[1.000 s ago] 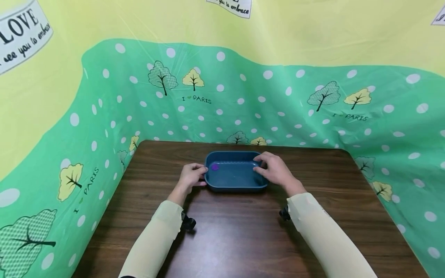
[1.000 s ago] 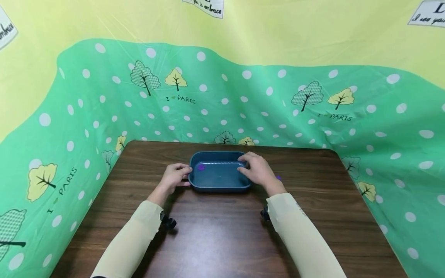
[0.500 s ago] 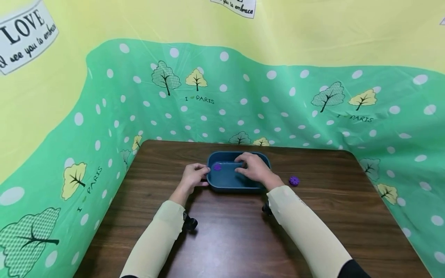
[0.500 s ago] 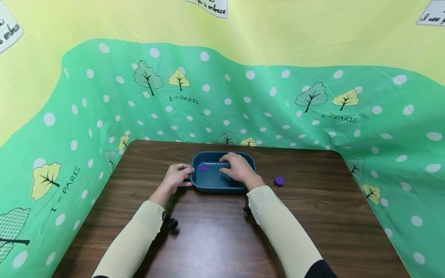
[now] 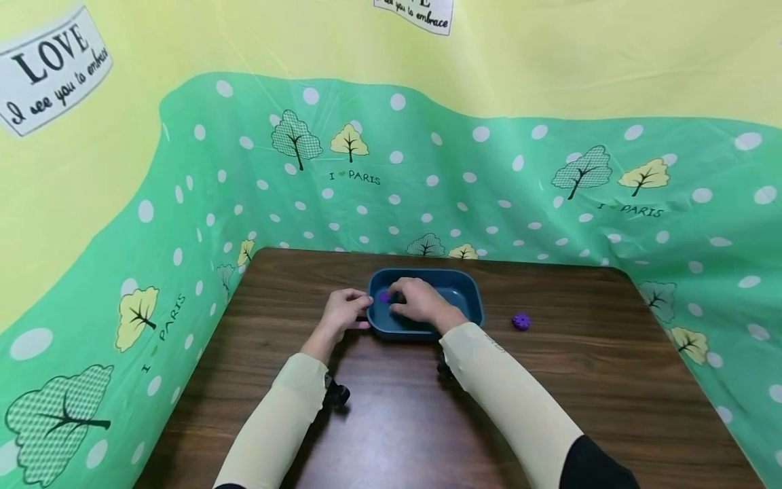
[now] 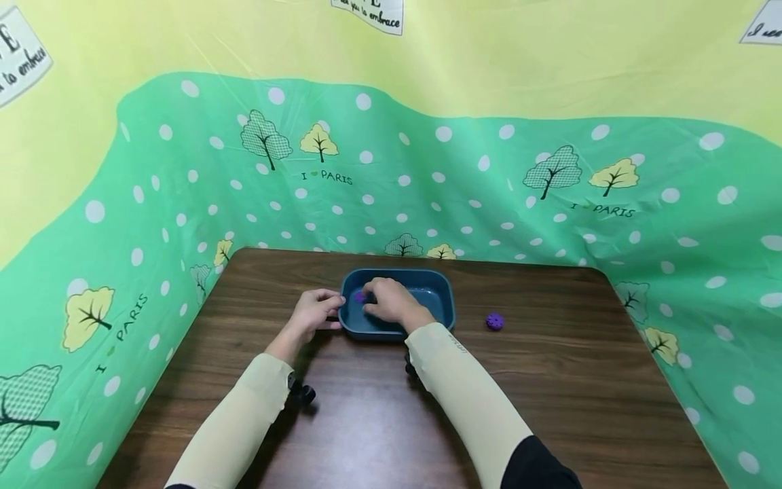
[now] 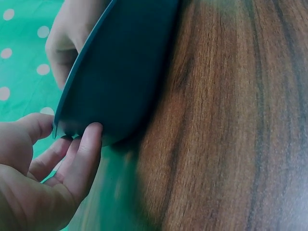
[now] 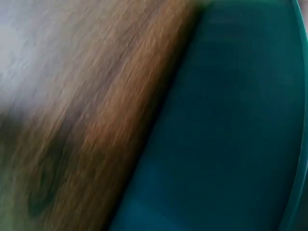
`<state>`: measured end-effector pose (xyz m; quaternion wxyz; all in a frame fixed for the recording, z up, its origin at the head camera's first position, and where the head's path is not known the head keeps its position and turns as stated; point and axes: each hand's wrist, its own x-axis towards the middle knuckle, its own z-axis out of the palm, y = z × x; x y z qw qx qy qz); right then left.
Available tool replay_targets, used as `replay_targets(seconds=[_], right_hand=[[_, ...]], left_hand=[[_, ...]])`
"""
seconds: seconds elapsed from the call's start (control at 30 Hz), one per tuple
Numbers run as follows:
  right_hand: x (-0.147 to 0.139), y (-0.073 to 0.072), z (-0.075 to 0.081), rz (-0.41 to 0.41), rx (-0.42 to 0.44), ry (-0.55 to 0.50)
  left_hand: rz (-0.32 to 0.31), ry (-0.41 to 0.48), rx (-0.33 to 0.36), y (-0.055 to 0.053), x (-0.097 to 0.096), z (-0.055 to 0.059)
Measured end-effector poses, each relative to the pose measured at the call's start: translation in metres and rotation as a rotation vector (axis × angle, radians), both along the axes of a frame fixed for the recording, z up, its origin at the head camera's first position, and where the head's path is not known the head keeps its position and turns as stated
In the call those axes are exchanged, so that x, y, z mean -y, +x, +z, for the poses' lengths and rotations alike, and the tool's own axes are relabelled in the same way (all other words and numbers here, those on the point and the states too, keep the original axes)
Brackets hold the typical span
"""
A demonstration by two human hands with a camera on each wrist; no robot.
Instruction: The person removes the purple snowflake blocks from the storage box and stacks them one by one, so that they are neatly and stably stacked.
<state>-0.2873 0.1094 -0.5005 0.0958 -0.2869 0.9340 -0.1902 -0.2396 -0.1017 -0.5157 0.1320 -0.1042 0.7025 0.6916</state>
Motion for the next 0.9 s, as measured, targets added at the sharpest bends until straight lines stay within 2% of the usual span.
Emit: replay_targets(seconds=[0.2, 0.4, 0.53, 0.67, 0.9], right_hand=[[0.01, -0.001, -0.001, 0.031, 0.031, 0.048], [0.017, -0.004, -0.001, 0.026, 0.005, 0.13], [0.021, -0.004, -0.001, 0.052, -0.011, 0.187], [0.021, -0.003, -0.002, 0.061, -0.017, 0.182], [0.017, 0.0, -0.008, 0.03, -0.039, 0.14]], left_hand=[[0.001, -0.005, -0.006, -0.001, -0.001, 0.002], [0.006, -0.015, -0.005, -0.002, -0.001, 0.003], [0.009, -0.018, -0.006, -0.001, -0.001, 0.004], [0.011, -0.017, 0.003, 0.0, -0.001, 0.003], [0.014, -0.02, 0.01, 0.004, -0.003, 0.005]])
